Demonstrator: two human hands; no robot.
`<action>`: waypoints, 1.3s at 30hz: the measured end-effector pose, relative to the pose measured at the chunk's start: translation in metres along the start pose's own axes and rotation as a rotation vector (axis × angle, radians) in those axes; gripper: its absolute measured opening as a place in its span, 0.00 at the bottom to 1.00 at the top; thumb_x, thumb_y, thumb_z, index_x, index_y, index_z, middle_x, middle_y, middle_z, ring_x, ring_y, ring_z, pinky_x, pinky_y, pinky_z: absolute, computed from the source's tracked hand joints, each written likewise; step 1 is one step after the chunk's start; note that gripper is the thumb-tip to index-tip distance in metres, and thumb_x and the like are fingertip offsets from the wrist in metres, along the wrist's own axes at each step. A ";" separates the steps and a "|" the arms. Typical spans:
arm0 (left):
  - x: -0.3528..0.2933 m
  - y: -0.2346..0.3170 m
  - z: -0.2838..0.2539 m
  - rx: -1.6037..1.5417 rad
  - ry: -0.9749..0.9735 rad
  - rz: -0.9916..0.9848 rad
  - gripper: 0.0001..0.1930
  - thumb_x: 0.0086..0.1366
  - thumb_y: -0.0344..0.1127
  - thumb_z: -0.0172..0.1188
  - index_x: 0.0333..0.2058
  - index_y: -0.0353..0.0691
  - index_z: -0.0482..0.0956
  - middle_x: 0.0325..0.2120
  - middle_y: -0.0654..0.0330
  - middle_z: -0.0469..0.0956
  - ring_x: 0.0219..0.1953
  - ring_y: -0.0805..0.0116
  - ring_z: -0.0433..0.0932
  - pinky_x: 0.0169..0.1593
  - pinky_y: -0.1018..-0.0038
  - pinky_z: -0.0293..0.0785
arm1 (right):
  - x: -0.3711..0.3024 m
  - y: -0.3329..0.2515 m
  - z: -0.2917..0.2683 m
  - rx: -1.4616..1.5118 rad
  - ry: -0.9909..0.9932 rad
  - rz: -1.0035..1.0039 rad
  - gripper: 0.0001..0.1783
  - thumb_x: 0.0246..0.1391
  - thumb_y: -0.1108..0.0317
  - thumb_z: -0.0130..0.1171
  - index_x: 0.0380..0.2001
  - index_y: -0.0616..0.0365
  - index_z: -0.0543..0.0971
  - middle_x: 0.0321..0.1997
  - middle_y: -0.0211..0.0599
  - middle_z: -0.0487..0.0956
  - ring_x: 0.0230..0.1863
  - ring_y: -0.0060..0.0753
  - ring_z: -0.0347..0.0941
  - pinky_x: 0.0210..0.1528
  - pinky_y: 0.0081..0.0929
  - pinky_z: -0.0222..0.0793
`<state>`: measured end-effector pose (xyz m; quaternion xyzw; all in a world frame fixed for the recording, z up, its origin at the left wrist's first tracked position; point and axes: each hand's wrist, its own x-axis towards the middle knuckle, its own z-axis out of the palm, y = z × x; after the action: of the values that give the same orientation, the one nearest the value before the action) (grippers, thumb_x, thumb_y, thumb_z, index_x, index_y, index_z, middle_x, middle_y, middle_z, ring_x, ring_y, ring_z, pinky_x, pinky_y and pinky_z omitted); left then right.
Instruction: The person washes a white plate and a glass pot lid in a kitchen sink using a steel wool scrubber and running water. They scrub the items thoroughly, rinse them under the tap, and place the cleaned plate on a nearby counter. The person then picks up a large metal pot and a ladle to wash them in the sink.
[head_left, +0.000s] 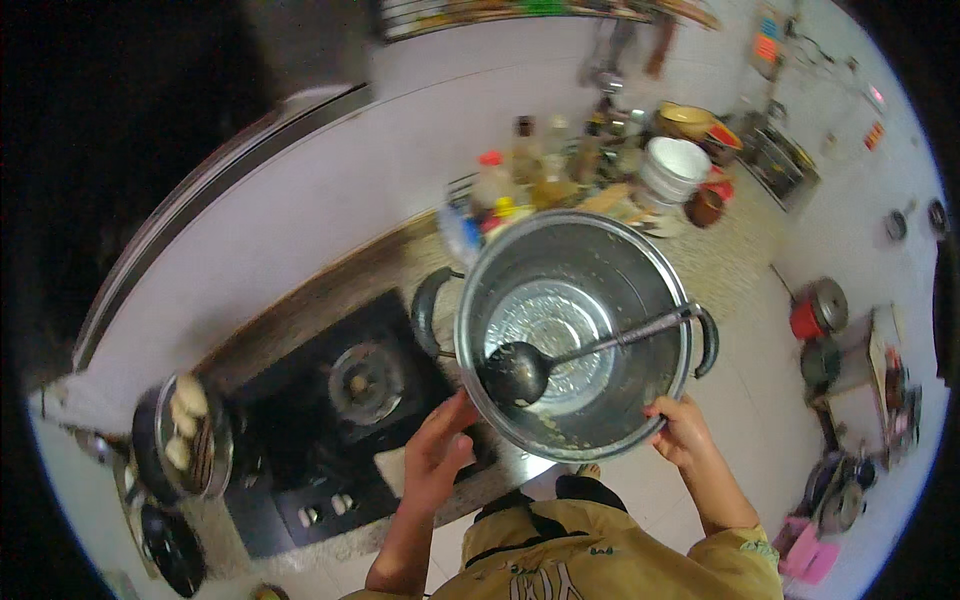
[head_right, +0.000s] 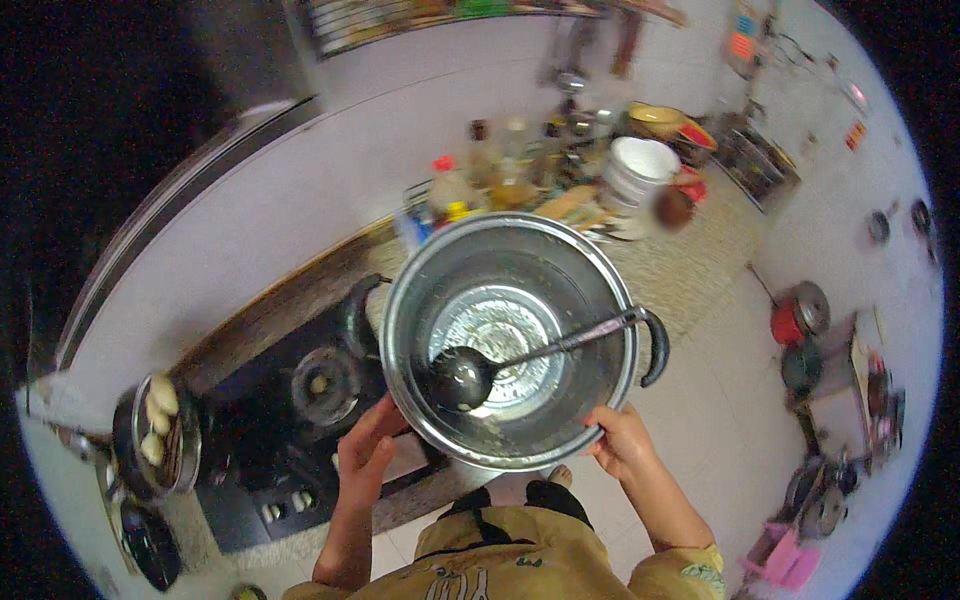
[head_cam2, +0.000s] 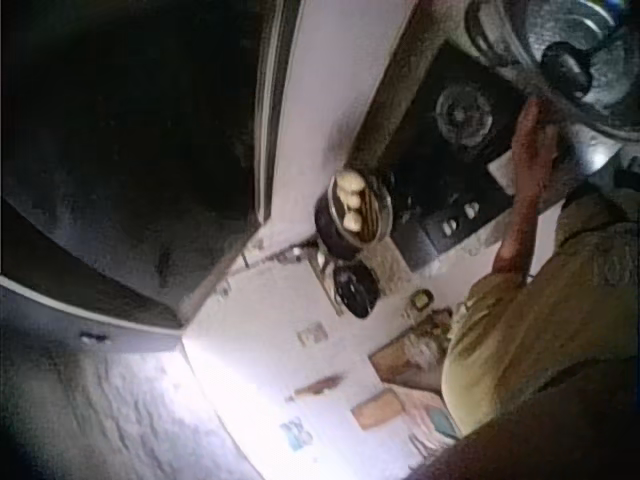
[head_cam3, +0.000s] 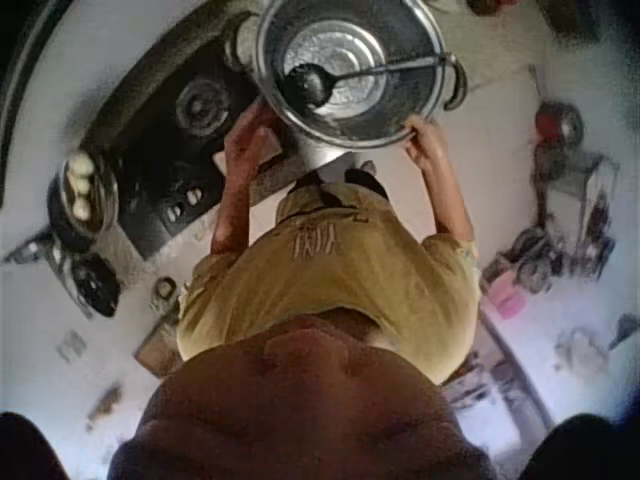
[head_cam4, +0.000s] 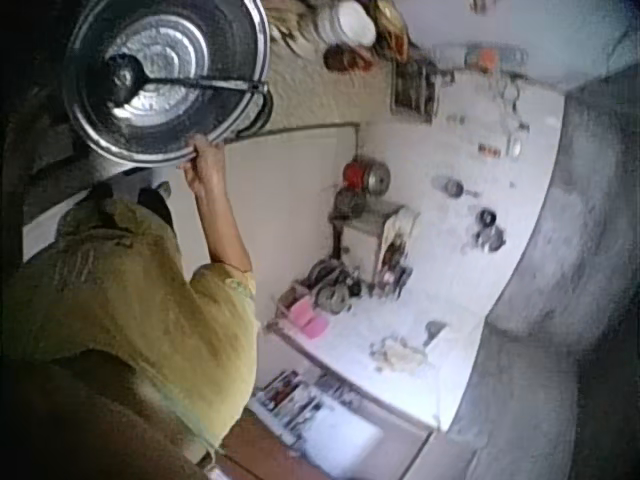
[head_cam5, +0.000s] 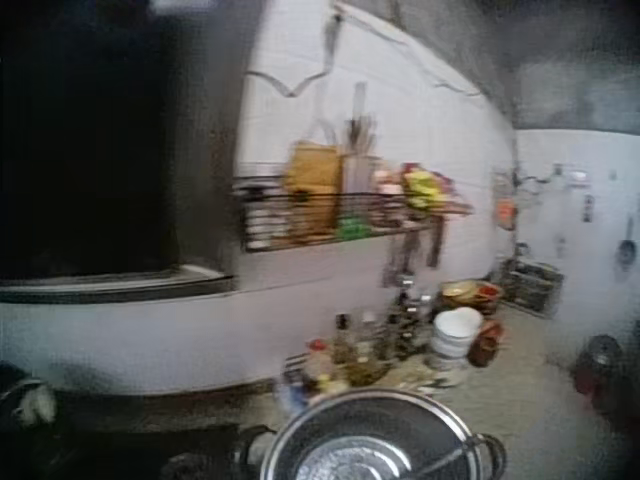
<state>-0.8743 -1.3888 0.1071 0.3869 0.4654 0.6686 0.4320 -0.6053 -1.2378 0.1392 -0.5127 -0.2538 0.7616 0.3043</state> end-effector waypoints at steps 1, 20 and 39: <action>0.014 -0.004 0.015 -0.030 -0.063 -0.044 0.22 0.58 0.29 0.50 0.52 0.32 0.61 0.50 0.53 0.63 0.52 0.62 0.64 0.54 0.70 0.58 | -0.012 -0.005 -0.021 0.043 0.076 -0.027 0.17 0.38 0.81 0.48 0.36 0.72 0.64 0.28 0.45 0.71 0.20 0.37 0.72 0.19 0.34 0.75; 0.183 -0.245 0.512 0.179 -0.570 -0.360 0.17 0.62 0.28 0.43 0.50 0.33 0.61 0.38 0.59 0.72 0.37 0.72 0.73 0.40 0.78 0.70 | 0.055 -0.138 -0.470 0.309 0.496 -0.401 0.16 0.41 0.77 0.47 0.38 0.68 0.65 0.30 0.40 0.71 0.25 0.30 0.71 0.21 0.25 0.73; 0.459 -0.378 0.847 -0.018 -0.384 -0.730 0.18 0.50 0.24 0.51 0.43 0.34 0.65 0.35 0.58 0.72 0.31 0.69 0.72 0.28 0.77 0.70 | 0.243 -0.413 -0.686 0.358 0.578 -0.485 0.15 0.41 0.78 0.46 0.37 0.66 0.66 0.29 0.39 0.73 0.24 0.30 0.73 0.20 0.25 0.74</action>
<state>-0.1635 -0.6411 0.0243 0.3104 0.4773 0.3910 0.7232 0.0506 -0.7273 0.0389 -0.5697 -0.1349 0.5247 0.6180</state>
